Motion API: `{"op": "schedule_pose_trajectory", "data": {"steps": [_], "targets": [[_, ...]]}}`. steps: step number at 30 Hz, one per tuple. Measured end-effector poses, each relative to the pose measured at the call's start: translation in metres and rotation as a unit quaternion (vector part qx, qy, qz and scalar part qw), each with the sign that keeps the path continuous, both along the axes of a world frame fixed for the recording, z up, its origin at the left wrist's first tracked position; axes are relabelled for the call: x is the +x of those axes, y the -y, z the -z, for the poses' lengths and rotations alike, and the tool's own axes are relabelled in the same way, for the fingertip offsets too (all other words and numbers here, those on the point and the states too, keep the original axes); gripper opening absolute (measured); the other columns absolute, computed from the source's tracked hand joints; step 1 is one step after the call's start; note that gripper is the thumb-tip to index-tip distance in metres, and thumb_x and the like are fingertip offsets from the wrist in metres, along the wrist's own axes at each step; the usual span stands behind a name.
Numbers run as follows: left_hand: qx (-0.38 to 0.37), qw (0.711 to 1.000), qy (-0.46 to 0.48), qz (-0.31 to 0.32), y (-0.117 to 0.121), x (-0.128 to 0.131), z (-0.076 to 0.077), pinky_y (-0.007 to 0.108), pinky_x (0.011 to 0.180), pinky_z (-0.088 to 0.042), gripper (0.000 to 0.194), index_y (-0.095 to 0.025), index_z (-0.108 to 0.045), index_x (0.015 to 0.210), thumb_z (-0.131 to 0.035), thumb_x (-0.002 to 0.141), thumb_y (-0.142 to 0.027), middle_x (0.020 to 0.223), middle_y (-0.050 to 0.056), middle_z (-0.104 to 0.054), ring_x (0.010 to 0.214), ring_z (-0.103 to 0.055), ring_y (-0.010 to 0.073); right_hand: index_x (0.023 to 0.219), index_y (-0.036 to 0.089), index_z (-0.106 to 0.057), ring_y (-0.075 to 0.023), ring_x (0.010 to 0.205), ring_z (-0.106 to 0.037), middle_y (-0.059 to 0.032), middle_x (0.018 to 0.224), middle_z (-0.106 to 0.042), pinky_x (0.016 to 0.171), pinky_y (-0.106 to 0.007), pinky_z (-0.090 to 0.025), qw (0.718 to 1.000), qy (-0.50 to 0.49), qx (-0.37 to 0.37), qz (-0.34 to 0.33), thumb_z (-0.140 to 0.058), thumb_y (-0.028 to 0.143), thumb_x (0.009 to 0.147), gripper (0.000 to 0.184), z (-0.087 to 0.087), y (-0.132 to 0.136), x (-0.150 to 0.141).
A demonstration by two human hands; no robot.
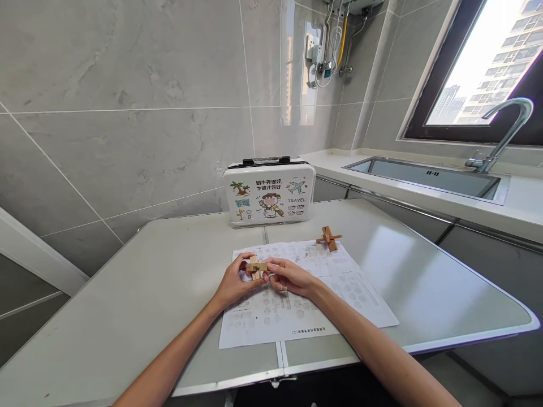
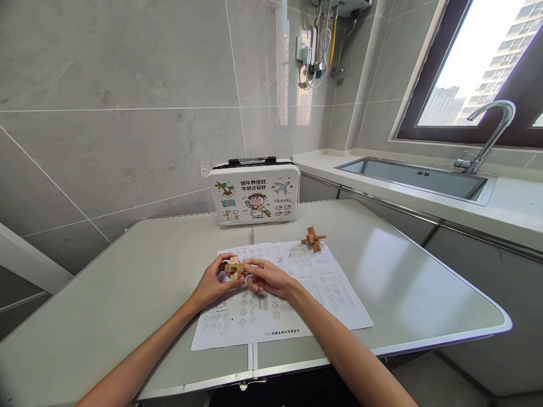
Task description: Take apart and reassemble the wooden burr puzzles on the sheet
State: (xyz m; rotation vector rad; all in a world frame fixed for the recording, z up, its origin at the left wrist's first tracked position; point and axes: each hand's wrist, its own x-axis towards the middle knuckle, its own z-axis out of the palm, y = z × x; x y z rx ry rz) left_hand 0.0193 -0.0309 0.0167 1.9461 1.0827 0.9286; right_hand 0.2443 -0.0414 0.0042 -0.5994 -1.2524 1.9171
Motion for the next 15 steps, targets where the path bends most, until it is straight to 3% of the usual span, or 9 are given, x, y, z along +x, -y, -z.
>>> {"op": "schedule_pose_trajectory", "data": {"steps": [6, 11, 15], "targets": [[0.011, 0.999, -0.028, -0.011, 0.0, 0.0, -0.001, 0.035, 0.083, -0.054, 0.067, -0.023, -0.058, 0.128, -0.09, 0.072, -0.043, 0.103, 0.004, -0.072, 0.094, -0.069, 0.0217, 0.111, 0.02, -0.067, -0.0081, 0.055, -0.052, -0.0034, 0.093, -0.067, 0.044, -0.02, -0.034, 1.0, 0.008, 0.0, 0.029, -0.077, 0.06, 0.088, 0.048, -0.001, -0.001, -0.001], [0.013, 0.999, -0.031, -0.006, -0.001, 0.002, -0.001, 0.037, 0.088, -0.056, 0.069, -0.022, -0.059, 0.127, -0.092, 0.071, -0.048, 0.11, 0.006, -0.073, 0.097, -0.07, 0.0223, 0.116, 0.021, -0.068, -0.008, 0.051, -0.052, -0.0003, 0.086, -0.069, 0.046, -0.022, -0.038, 0.983, 0.082, 0.097, 0.13, -0.074, 0.062, 0.089, 0.049, 0.004, -0.001, -0.007], [0.025, 0.999, -0.039, -0.004, 0.0, 0.002, -0.002, 0.038, 0.089, -0.057, 0.066, -0.023, -0.059, 0.125, -0.09, 0.073, -0.049, 0.115, 0.006, -0.072, 0.1, -0.07, 0.0235, 0.12, 0.022, -0.071, -0.0096, 0.051, -0.053, 0.0026, 0.075, -0.066, 0.05, -0.024, -0.04, 0.961, 0.147, 0.163, 0.166, -0.075, 0.056, 0.088, 0.047, 0.005, 0.002, -0.009]]}}
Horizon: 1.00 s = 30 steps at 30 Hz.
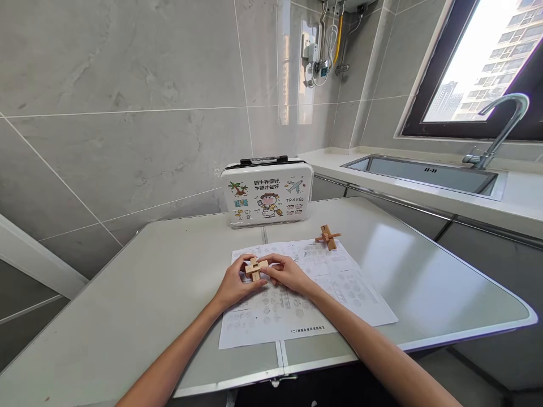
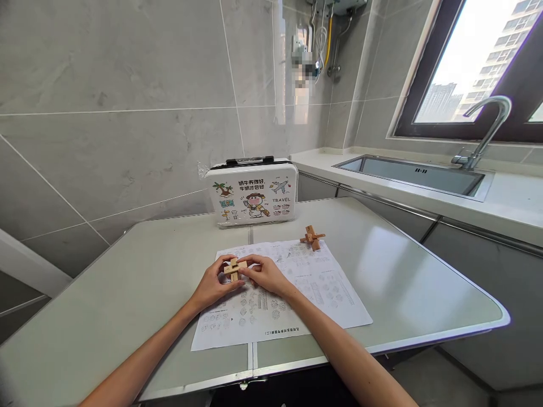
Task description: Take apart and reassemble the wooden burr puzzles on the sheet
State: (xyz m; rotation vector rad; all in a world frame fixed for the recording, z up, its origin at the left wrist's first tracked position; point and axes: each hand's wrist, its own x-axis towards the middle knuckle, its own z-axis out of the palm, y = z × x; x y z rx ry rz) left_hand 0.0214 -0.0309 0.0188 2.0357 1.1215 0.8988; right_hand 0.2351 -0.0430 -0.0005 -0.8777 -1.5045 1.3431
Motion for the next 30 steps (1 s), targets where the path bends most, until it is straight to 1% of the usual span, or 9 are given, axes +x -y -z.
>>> {"op": "schedule_pose_trajectory", "data": {"steps": [4, 7, 9, 13, 19, 25, 28, 30], "targets": [[0.018, 1.0, -0.017, 0.002, 0.001, -0.001, -0.001, 0.038, 0.09, -0.057, 0.065, -0.024, -0.061, 0.124, -0.09, 0.073, -0.05, 0.12, 0.006, -0.071, 0.106, -0.069, 0.0255, 0.108, 0.021, -0.066, -0.0101, 0.051, -0.057, -0.0002, 0.089, -0.069, 0.051, -0.025, -0.041, 0.999, 0.017, 0.021, 0.04, -0.077, 0.054, 0.085, 0.041, 0.0, 0.002, -0.003], [0.039, 0.999, -0.032, 0.007, 0.002, -0.002, 0.0, 0.039, 0.094, -0.055, 0.067, -0.025, -0.061, 0.125, -0.09, 0.072, -0.054, 0.121, 0.006, -0.071, 0.108, -0.069, 0.0261, 0.101, 0.022, -0.062, -0.0106, 0.053, -0.055, 0.0009, 0.087, -0.069, 0.053, -0.025, -0.039, 0.995, 0.039, 0.056, 0.066, -0.077, 0.052, 0.085, 0.037, 0.001, 0.002, -0.004], [0.047, 0.998, -0.04, 0.011, 0.002, -0.002, 0.0, 0.039, 0.094, -0.055, 0.069, -0.025, -0.061, 0.126, -0.09, 0.072, -0.056, 0.121, 0.006, -0.071, 0.106, -0.069, 0.026, 0.099, 0.022, -0.062, -0.0104, 0.055, -0.053, 0.0014, 0.086, -0.069, 0.055, -0.026, -0.038, 0.992, 0.057, 0.076, 0.077, -0.076, 0.05, 0.085, 0.034, 0.002, 0.001, -0.003], [0.054, 0.997, -0.048, 0.013, 0.003, -0.001, -0.001, 0.039, 0.093, -0.054, 0.068, -0.025, -0.061, 0.126, -0.09, 0.072, -0.055, 0.121, 0.007, -0.071, 0.106, -0.068, 0.026, 0.096, 0.021, -0.063, -0.0105, 0.055, -0.051, 0.0016, 0.085, -0.069, 0.057, -0.026, -0.039, 0.991, 0.068, 0.071, 0.09, -0.076, 0.048, 0.085, 0.032, 0.005, -0.001, -0.002], [0.065, 0.997, -0.04, 0.005, 0.003, -0.001, -0.002, 0.04, 0.095, -0.054, 0.067, -0.025, -0.062, 0.126, -0.089, 0.073, -0.055, 0.12, 0.006, -0.072, 0.107, -0.069, 0.0263, 0.099, 0.022, -0.067, -0.0105, 0.055, -0.052, 0.0, 0.091, -0.072, 0.06, -0.027, -0.042, 0.988, 0.072, 0.063, 0.121, -0.078, 0.049, 0.083, 0.034, 0.007, -0.003, -0.003], [0.046, 0.999, -0.023, 0.004, 0.002, -0.001, -0.001, 0.039, 0.093, -0.056, 0.068, -0.024, -0.062, 0.126, -0.091, 0.071, -0.053, 0.118, 0.007, -0.072, 0.106, -0.069, 0.0263, 0.1, 0.022, -0.068, -0.0117, 0.055, -0.053, 0.0002, 0.086, -0.072, 0.061, -0.028, -0.045, 0.984, 0.089, 0.075, 0.136, -0.077, 0.053, 0.084, 0.036, 0.007, -0.004, -0.002], [0.009, 1.0, 0.02, -0.007, 0.0, -0.001, 0.001, 0.039, 0.092, -0.057, 0.068, -0.023, -0.062, 0.125, -0.091, 0.072, -0.052, 0.116, 0.007, -0.073, 0.104, -0.07, 0.0254, 0.106, 0.023, -0.066, -0.0124, 0.054, -0.054, 0.0007, 0.085, -0.073, 0.061, -0.029, -0.046, 0.983, 0.095, 0.078, 0.135, -0.073, 0.053, 0.088, 0.036, 0.009, -0.005, -0.002], [-0.02, 0.998, 0.06, -0.027, -0.004, -0.002, 0.003, 0.038, 0.091, -0.058, 0.067, -0.023, -0.061, 0.126, -0.089, 0.073, -0.053, 0.116, 0.007, -0.073, 0.104, -0.071, 0.0247, 0.112, 0.024, -0.063, -0.0124, 0.054, -0.055, 0.0014, 0.086, -0.073, 0.062, -0.029, -0.046, 0.981, 0.104, 0.086, 0.138, -0.07, 0.05, 0.091, 0.035, 0.01, -0.005, -0.003]]}}
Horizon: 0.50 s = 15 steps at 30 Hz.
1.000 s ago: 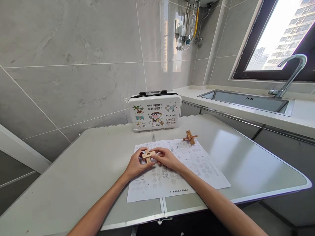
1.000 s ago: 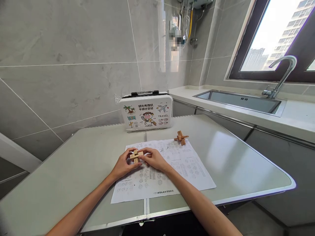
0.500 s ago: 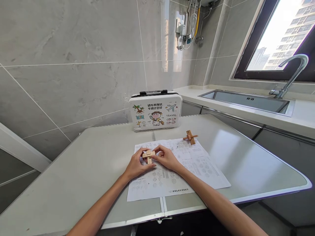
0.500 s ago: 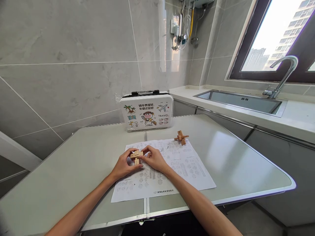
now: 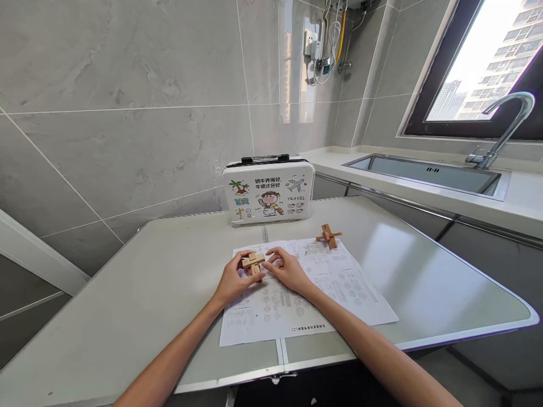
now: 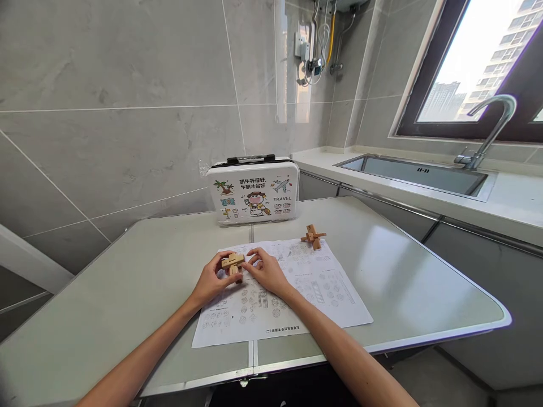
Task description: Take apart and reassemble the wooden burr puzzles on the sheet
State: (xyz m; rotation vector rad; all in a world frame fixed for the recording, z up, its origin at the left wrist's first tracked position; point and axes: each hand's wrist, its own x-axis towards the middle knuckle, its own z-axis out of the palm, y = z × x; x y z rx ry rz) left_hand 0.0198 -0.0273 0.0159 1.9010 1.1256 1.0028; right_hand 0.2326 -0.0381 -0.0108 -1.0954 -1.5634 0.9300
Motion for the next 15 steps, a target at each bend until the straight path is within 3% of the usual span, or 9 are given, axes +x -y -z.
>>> {"op": "schedule_pose_trajectory", "data": {"steps": [5, 9, 12, 15], "targets": [[-0.039, 0.995, 0.066, -0.064, -0.009, -0.004, 0.003, 0.041, 0.095, -0.058, 0.066, -0.021, -0.061, 0.125, -0.087, 0.075, -0.056, 0.122, 0.01, -0.072, 0.107, -0.071, 0.0249, 0.115, 0.025, -0.067, -0.0135, 0.065, -0.059, 0.0005, 0.093, -0.072, 0.071, -0.029, -0.049, 0.989, 0.119, 0.086, -0.011, -0.069, 0.036, 0.096, 0.022, 0.001, 0.007, -0.001], [-0.059, 0.99, 0.1, -0.084, -0.012, -0.004, 0.005, 0.044, 0.095, -0.059, 0.062, -0.022, -0.061, 0.122, -0.085, 0.076, -0.057, 0.118, 0.009, -0.073, 0.105, -0.071, 0.025, 0.126, 0.031, -0.071, -0.0158, 0.081, -0.065, -0.0028, 0.113, -0.068, 0.079, -0.03, -0.051, 0.959, 0.234, 0.149, -0.055, -0.074, 0.034, 0.095, 0.031, -0.002, 0.015, -0.001], [-0.059, 0.989, 0.103, -0.085, -0.012, -0.004, 0.006, 0.046, 0.095, -0.06, 0.061, -0.023, -0.061, 0.12, -0.085, 0.076, -0.057, 0.117, 0.009, -0.074, 0.104, -0.072, 0.0254, 0.13, 0.032, -0.07, -0.0187, 0.09, -0.066, -0.0053, 0.121, -0.064, 0.082, -0.032, -0.053, 0.942, 0.283, 0.161, -0.08, -0.076, 0.035, 0.094, 0.037, -0.002, 0.016, -0.001], [-0.053, 0.991, 0.09, -0.084, -0.01, -0.003, 0.006, 0.047, 0.096, -0.06, 0.064, -0.023, -0.061, 0.122, -0.087, 0.075, -0.057, 0.12, 0.009, -0.074, 0.105, -0.072, 0.0257, 0.125, 0.029, -0.072, -0.0187, 0.09, -0.066, -0.0059, 0.121, -0.063, 0.084, -0.034, -0.054, 0.947, 0.276, 0.148, -0.074, -0.072, 0.029, 0.097, 0.028, 0.0, 0.014, 0.0]]}}
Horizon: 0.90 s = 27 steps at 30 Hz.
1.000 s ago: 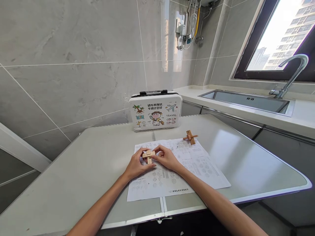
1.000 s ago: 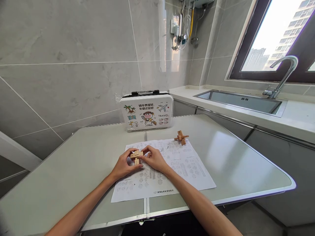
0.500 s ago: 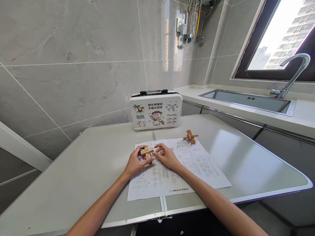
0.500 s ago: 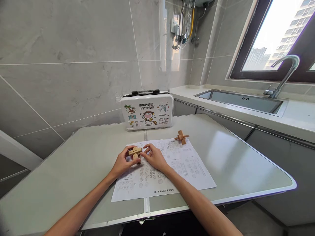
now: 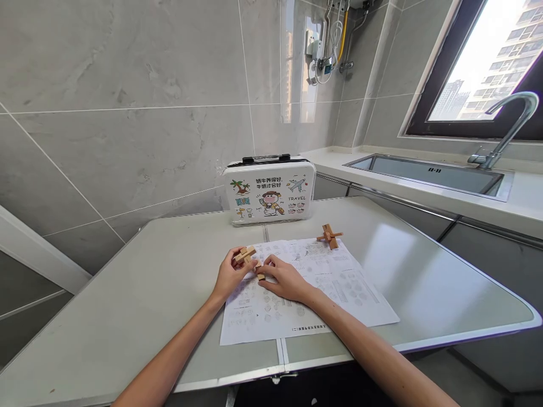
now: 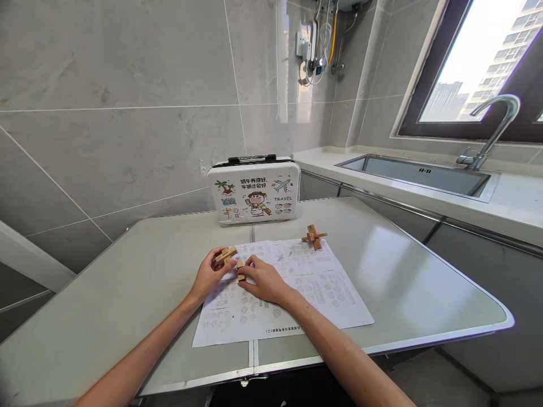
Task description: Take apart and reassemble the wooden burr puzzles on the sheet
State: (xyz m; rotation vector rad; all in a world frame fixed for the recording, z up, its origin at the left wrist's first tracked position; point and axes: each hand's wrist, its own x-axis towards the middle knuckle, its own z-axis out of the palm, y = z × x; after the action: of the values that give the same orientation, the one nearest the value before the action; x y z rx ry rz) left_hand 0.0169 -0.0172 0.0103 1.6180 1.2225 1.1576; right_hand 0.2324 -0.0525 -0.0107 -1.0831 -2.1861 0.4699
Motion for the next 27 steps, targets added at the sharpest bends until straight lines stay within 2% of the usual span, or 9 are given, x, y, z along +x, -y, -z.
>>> {"op": "schedule_pose_trajectory", "data": {"steps": [2, 4, 7, 10, 13, 15, 18, 23, 27], "targets": [[0.003, 1.0, -0.004, 0.0, 0.001, 0.001, 0.0, 0.047, 0.098, -0.059, 0.066, -0.023, -0.06, 0.124, -0.088, 0.074, -0.056, 0.122, 0.01, -0.073, 0.107, -0.071, 0.0259, 0.121, 0.028, -0.073, -0.0199, 0.095, -0.068, -0.0075, 0.126, -0.061, 0.087, -0.036, -0.056, 0.999, -0.026, -0.018, 0.009, -0.07, 0.027, 0.097, 0.024, 0.002, -0.002, 0.001], [0.006, 1.0, 0.0, -0.002, 0.002, 0.002, -0.001, 0.046, 0.099, -0.059, 0.068, -0.023, -0.06, 0.126, -0.089, 0.073, -0.054, 0.125, 0.01, -0.072, 0.109, -0.071, 0.0259, 0.119, 0.026, -0.074, -0.0248, 0.113, -0.067, -0.0112, 0.138, -0.058, 0.097, -0.04, -0.055, 0.998, -0.049, -0.03, 0.007, -0.072, 0.026, 0.097, 0.022, 0.003, -0.005, 0.003], [0.013, 1.0, 0.006, -0.003, 0.002, 0.002, -0.001, 0.044, 0.098, -0.058, 0.069, -0.023, -0.06, 0.128, -0.09, 0.073, -0.052, 0.126, 0.01, -0.072, 0.109, -0.07, 0.0255, 0.117, 0.026, -0.074, -0.0325, 0.14, -0.055, -0.0132, 0.152, -0.054, 0.115, -0.05, -0.045, 0.997, -0.068, -0.038, -0.014, -0.073, 0.024, 0.096, 0.022, 0.004, -0.008, 0.004], [0.016, 1.0, 0.005, 0.003, 0.001, 0.001, 0.0, 0.044, 0.1, -0.057, 0.07, -0.023, -0.06, 0.13, -0.089, 0.074, -0.051, 0.128, 0.01, -0.071, 0.111, -0.07, 0.026, 0.115, 0.027, -0.074, -0.0316, 0.139, -0.056, -0.0112, 0.144, -0.063, 0.119, -0.052, -0.04, 0.991, -0.113, -0.056, -0.041, -0.074, 0.024, 0.094, 0.021, 0.002, -0.01, 0.005], [0.021, 1.0, 0.005, 0.005, 0.001, 0.001, 0.001, 0.043, 0.101, -0.056, 0.072, -0.024, -0.058, 0.133, -0.09, 0.074, -0.051, 0.13, 0.01, -0.071, 0.114, -0.07, 0.0265, 0.115, 0.026, -0.071, -0.0272, 0.128, -0.062, -0.0084, 0.134, -0.069, 0.111, -0.046, -0.046, 0.972, -0.207, -0.102, -0.046, -0.076, 0.028, 0.092, 0.023, -0.002, -0.011, 0.005], [0.029, 1.0, 0.008, 0.008, 0.001, 0.001, 0.0, 0.041, 0.1, -0.055, 0.073, -0.024, -0.057, 0.134, -0.089, 0.075, -0.051, 0.13, 0.011, -0.07, 0.115, -0.07, 0.0264, 0.115, 0.025, -0.068, -0.0253, 0.119, -0.065, -0.008, 0.13, -0.069, 0.103, -0.043, -0.05, 0.946, -0.275, -0.169, -0.035, -0.078, 0.036, 0.09, 0.029, -0.006, -0.012, 0.006], [0.051, 0.999, 0.0, 0.007, 0.004, 0.002, -0.002, 0.037, 0.097, -0.056, 0.073, -0.023, -0.057, 0.136, -0.089, 0.076, -0.051, 0.13, 0.011, -0.07, 0.113, -0.07, 0.0254, 0.118, 0.024, -0.064, -0.0224, 0.107, -0.069, -0.0085, 0.124, -0.07, 0.095, -0.039, -0.052, 0.88, -0.38, -0.282, -0.029, -0.083, 0.049, 0.085, 0.046, -0.01, -0.013, 0.009], [0.091, 0.995, -0.027, 0.027, 0.011, 0.004, -0.004, 0.034, 0.089, -0.057, 0.071, -0.024, -0.059, 0.135, -0.089, 0.077, -0.049, 0.126, 0.009, -0.07, 0.107, -0.07, 0.0239, 0.115, 0.021, -0.064, -0.0183, 0.093, -0.071, -0.0071, 0.109, -0.073, 0.084, -0.032, -0.053, 0.774, -0.488, -0.39, -0.103, -0.084, 0.056, 0.084, 0.051, -0.011, -0.014, 0.011], [0.106, 0.992, -0.044, 0.059, 0.016, 0.006, -0.007, 0.037, 0.097, -0.056, 0.067, -0.025, -0.06, 0.133, -0.09, 0.077, -0.046, 0.129, 0.008, -0.069, 0.113, -0.069, 0.0248, 0.111, 0.02, -0.065, -0.0149, 0.079, -0.069, -0.0054, 0.102, -0.072, 0.077, -0.03, -0.054, 0.76, -0.491, -0.412, -0.108, -0.083, 0.059, 0.084, 0.051, -0.009, -0.015, 0.01]]}}
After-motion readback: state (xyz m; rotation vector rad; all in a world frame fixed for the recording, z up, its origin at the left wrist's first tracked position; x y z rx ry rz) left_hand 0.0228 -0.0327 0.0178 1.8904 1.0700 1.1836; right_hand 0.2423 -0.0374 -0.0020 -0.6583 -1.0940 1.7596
